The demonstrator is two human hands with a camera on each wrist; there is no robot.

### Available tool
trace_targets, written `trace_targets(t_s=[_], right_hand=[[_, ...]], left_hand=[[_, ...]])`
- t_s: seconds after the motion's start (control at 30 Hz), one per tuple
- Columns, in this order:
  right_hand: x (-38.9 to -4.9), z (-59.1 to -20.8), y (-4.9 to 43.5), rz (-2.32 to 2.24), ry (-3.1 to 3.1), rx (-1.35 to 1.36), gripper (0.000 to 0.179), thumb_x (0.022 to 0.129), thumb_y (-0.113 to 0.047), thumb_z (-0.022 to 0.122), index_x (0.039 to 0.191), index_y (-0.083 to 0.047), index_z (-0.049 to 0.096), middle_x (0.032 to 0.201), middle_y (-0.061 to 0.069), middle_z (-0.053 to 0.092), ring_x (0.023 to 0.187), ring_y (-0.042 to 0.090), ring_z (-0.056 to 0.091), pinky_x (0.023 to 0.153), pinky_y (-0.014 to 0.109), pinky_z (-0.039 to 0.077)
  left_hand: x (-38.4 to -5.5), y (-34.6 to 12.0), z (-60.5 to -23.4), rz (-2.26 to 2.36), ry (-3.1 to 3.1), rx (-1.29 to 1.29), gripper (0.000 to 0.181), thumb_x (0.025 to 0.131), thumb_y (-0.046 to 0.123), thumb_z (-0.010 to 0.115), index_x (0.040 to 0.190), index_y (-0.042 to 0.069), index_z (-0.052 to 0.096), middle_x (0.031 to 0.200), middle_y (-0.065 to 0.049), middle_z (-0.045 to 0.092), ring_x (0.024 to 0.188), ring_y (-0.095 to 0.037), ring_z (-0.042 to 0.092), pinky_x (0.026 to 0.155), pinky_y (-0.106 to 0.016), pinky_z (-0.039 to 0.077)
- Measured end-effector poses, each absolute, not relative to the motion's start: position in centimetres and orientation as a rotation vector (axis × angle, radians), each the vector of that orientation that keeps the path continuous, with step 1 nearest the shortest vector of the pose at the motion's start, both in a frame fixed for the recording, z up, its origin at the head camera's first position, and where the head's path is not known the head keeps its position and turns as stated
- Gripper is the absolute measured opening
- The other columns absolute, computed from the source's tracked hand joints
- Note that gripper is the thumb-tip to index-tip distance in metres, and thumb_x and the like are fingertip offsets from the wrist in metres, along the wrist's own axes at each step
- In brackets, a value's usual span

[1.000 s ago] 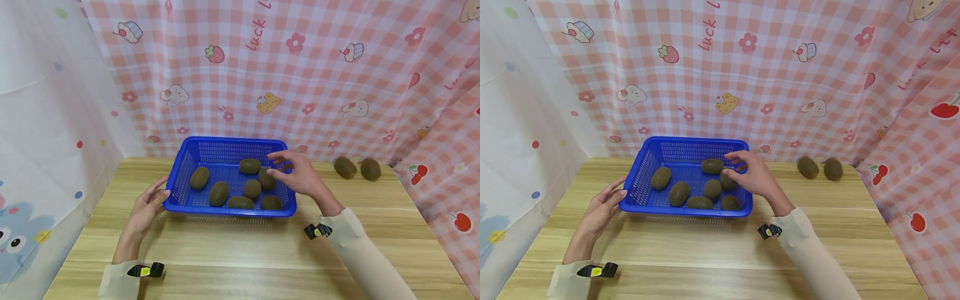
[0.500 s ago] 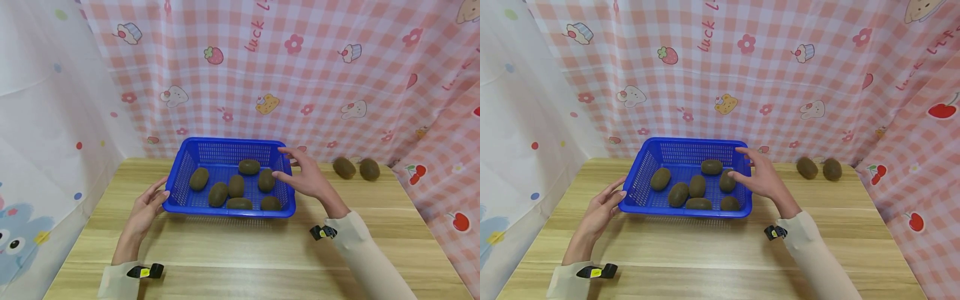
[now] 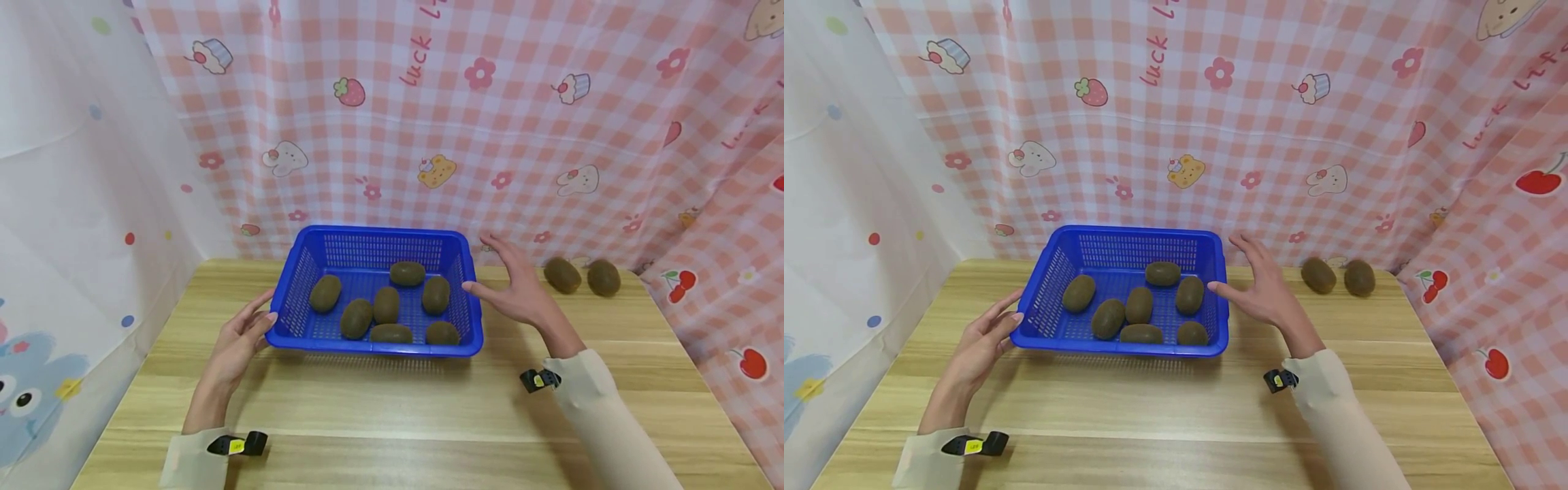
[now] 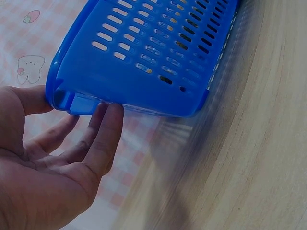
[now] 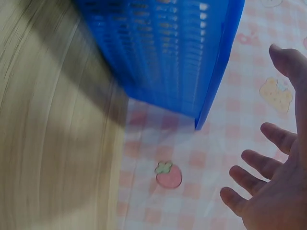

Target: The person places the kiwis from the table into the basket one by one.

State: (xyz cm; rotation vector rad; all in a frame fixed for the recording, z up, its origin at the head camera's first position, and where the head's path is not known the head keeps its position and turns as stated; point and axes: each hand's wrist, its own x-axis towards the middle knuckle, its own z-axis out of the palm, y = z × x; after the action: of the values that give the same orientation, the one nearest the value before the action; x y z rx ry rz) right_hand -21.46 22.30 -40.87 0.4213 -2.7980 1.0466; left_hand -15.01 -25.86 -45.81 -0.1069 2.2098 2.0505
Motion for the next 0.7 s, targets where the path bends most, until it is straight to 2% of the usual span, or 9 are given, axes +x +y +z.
trace_targets(t_s=[0.17, 0.57, 0.7], right_hand=[[-21.5, -41.2, 23.5, 1.008, -2.819, 0.380, 0.092, 0.088, -0.053, 0.076, 0.163, -0.026, 0.030, 0.171, 0.012, 0.020, 0.157, 0.043, 0.019, 0.117, 0.076, 0.021], [-21.7, -42.0, 26.4, 0.863, -2.835, 0.288, 0.098, 0.088, -0.055, 0.075, 0.165, -0.024, 0.023, 0.171, 0.016, 0.019, 0.154, 0.052, 0.017, 0.114, 0.081, 0.011], [-21.6, -42.1, 27.4, 0.878, -2.836, 0.223, 0.102, 0.087, -0.057, 0.075, 0.166, -0.023, 0.019, 0.172, 0.017, 0.014, 0.155, 0.051, 0.015, 0.115, 0.080, 0.009]], left_hand=[[-15.0, -25.9, -45.8, 2.050, 2.207, -0.111, 0.061, 0.104, 0.036, 0.060, 0.160, 0.020, 0.039, 0.131, 0.005, 0.061, 0.110, 0.000, 0.065, 0.091, -0.019, 0.057], [-15.1, -25.8, -45.8, 2.057, 2.204, -0.110, 0.061, 0.105, 0.035, 0.060, 0.160, 0.019, 0.038, 0.136, 0.001, 0.060, 0.110, 0.000, 0.065, 0.091, -0.019, 0.057], [-15.0, -25.8, -45.9, 2.064, 2.200, -0.109, 0.061, 0.104, 0.035, 0.060, 0.159, 0.019, 0.039, 0.131, 0.005, 0.061, 0.110, 0.000, 0.065, 0.091, -0.019, 0.058]])
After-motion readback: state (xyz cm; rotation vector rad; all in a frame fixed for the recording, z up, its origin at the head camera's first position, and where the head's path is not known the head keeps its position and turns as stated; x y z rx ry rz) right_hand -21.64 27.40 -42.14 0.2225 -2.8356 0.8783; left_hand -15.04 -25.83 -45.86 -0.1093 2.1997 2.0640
